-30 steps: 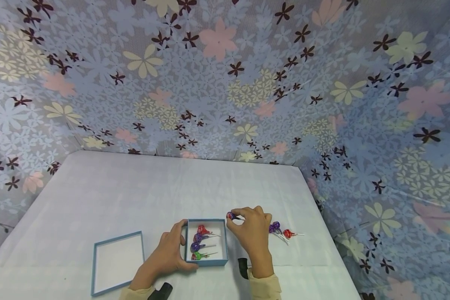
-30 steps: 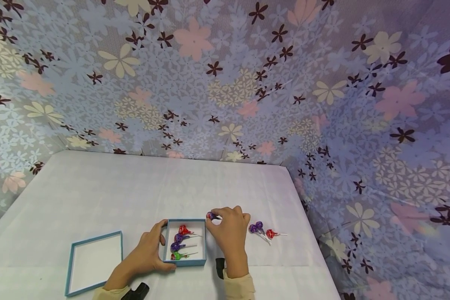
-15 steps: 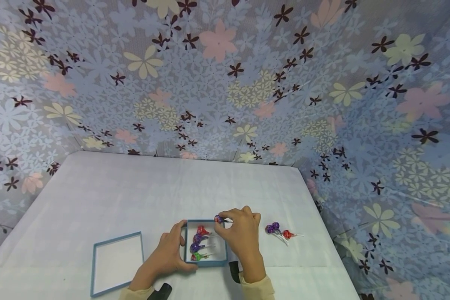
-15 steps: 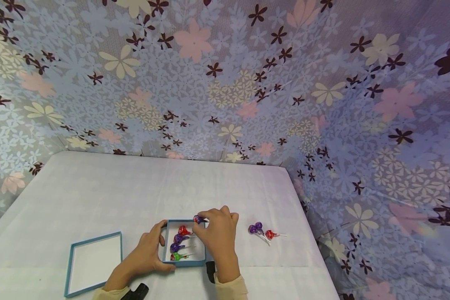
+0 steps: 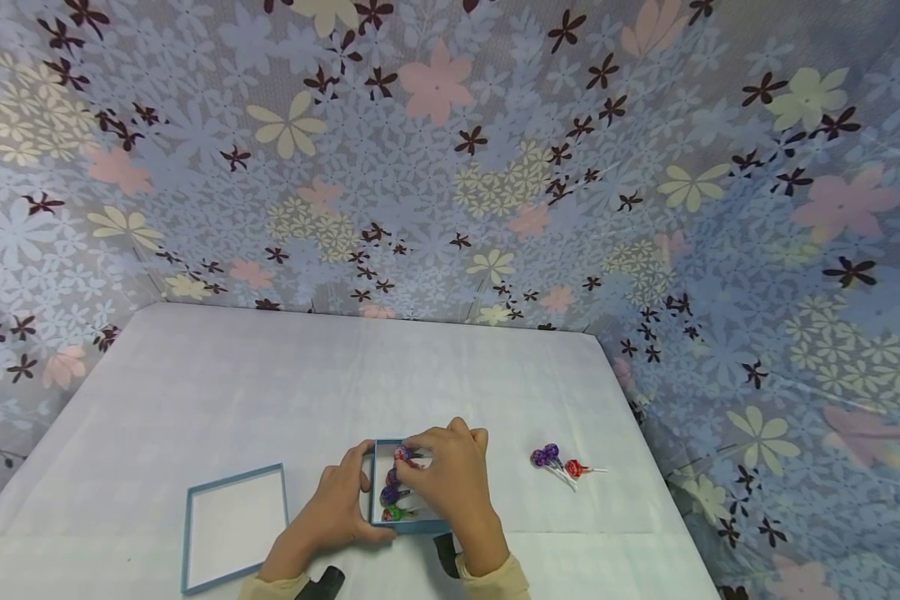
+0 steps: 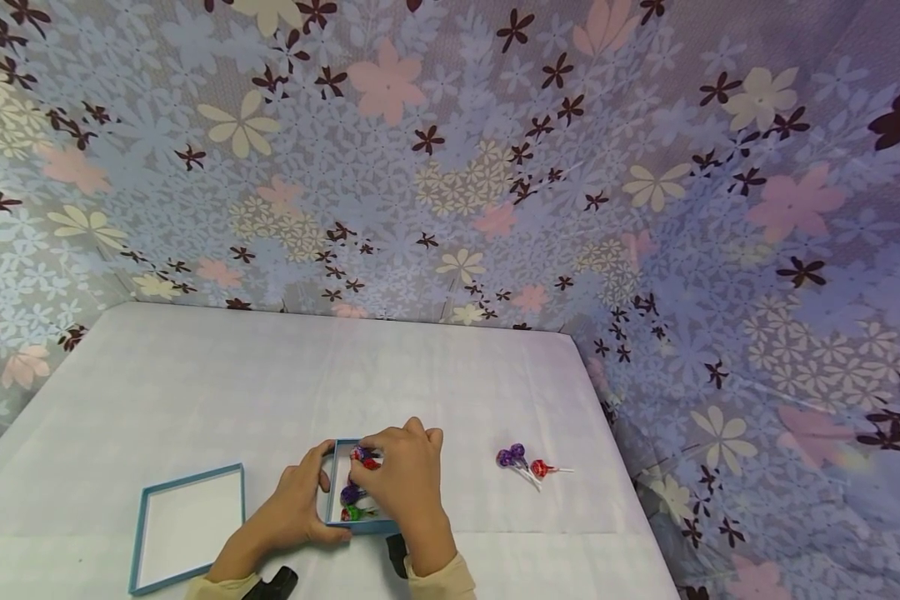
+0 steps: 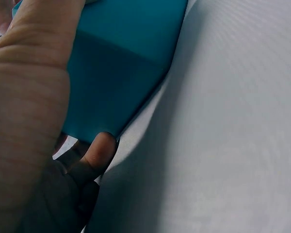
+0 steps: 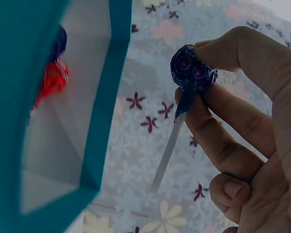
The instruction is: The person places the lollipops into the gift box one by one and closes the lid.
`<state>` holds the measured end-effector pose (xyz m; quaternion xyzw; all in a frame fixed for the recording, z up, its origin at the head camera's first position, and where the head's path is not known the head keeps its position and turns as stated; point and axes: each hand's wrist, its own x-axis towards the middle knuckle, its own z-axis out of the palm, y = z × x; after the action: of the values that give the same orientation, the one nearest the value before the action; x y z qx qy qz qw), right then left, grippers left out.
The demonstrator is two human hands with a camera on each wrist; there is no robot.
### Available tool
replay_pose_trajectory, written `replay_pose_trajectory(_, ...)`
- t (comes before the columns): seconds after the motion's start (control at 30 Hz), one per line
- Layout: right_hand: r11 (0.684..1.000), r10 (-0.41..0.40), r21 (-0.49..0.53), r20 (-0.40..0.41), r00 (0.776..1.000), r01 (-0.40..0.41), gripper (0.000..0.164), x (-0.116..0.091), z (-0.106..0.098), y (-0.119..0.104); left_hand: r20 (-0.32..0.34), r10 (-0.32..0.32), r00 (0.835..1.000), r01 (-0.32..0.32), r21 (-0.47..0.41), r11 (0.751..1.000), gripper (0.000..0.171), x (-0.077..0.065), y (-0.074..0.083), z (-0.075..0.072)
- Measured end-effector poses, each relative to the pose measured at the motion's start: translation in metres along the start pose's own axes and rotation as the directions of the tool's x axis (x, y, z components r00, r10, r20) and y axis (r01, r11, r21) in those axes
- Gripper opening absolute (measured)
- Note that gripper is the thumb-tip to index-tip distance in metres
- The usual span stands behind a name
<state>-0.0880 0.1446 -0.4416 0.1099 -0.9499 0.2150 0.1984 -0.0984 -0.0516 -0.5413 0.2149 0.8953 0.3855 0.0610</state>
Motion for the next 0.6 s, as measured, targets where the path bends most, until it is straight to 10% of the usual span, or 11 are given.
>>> replay_pose_trajectory(0.6,0.998,-0.05,-0.021,0.164,0.985,0.054,0.017,-0.012,0.018,-0.009,0.002,0.012,1.0,-0.012,-0.011,1.0,0.136,-0.001,-0.002,0.001)
